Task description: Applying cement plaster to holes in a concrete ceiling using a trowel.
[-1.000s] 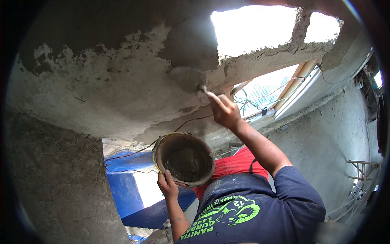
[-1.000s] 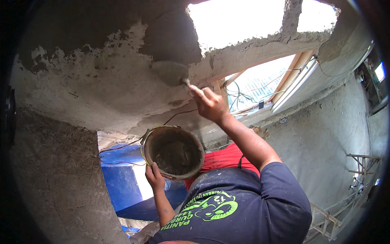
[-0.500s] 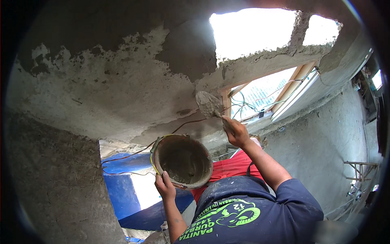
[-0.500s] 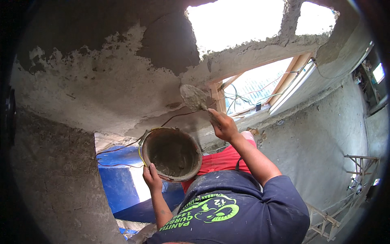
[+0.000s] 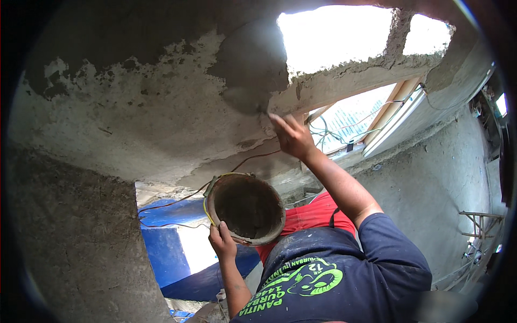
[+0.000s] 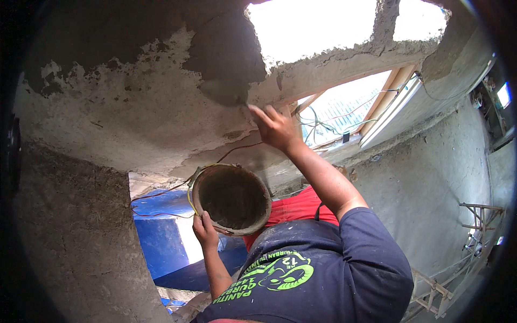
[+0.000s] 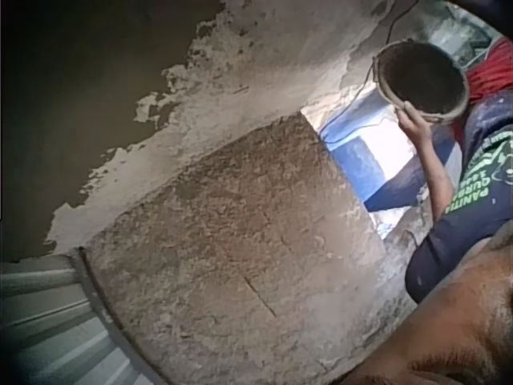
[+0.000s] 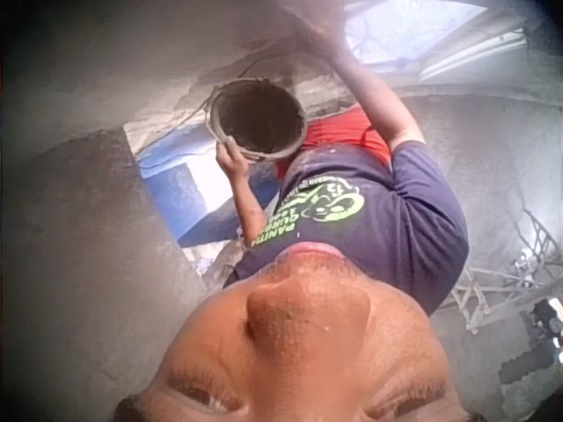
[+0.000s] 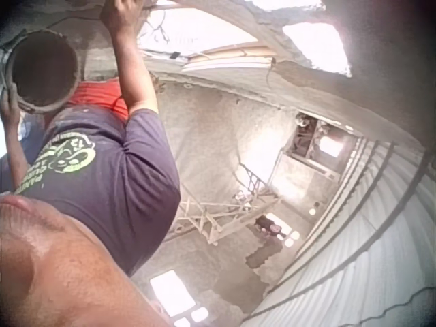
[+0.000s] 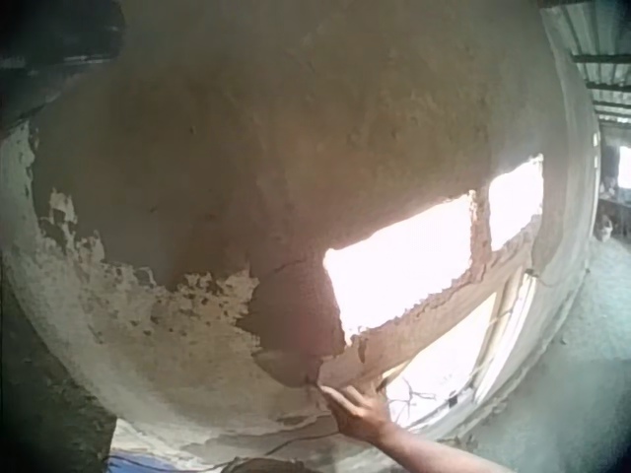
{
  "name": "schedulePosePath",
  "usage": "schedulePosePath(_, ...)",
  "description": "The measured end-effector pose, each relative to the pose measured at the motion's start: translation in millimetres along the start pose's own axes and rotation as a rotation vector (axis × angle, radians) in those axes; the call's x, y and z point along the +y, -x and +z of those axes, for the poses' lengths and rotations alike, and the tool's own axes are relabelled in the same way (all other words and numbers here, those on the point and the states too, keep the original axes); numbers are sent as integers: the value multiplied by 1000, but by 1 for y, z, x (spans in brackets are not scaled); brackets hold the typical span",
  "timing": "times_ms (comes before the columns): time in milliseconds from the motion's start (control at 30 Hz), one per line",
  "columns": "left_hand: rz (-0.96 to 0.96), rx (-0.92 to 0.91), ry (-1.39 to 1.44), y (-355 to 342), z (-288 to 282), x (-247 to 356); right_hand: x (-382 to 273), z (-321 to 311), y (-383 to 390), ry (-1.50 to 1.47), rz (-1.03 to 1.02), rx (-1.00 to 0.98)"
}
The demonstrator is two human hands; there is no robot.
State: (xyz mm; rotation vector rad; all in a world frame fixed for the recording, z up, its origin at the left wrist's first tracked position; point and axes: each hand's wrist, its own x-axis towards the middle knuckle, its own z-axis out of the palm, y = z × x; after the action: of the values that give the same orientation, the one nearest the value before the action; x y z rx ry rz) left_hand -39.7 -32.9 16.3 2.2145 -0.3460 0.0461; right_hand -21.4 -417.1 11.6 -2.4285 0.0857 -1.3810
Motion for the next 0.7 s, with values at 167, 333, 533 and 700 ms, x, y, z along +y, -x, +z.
schedulePosePath(167,-33,53,-21,8,-7,-11,-1,1,106,-235,172,-307)
schedulePosePath(333,-26,-2,41,-4,-5,-18,-20,-76,111,-706,875,-1048)
schedulePosePath(533,-12,-38,47,-8,4,-4,-18,-87,58,-460,399,-1387)
schedulePosePath(700,68,-47,30,-2,13,-2,-53,-40,-3,98,-132,-1645)
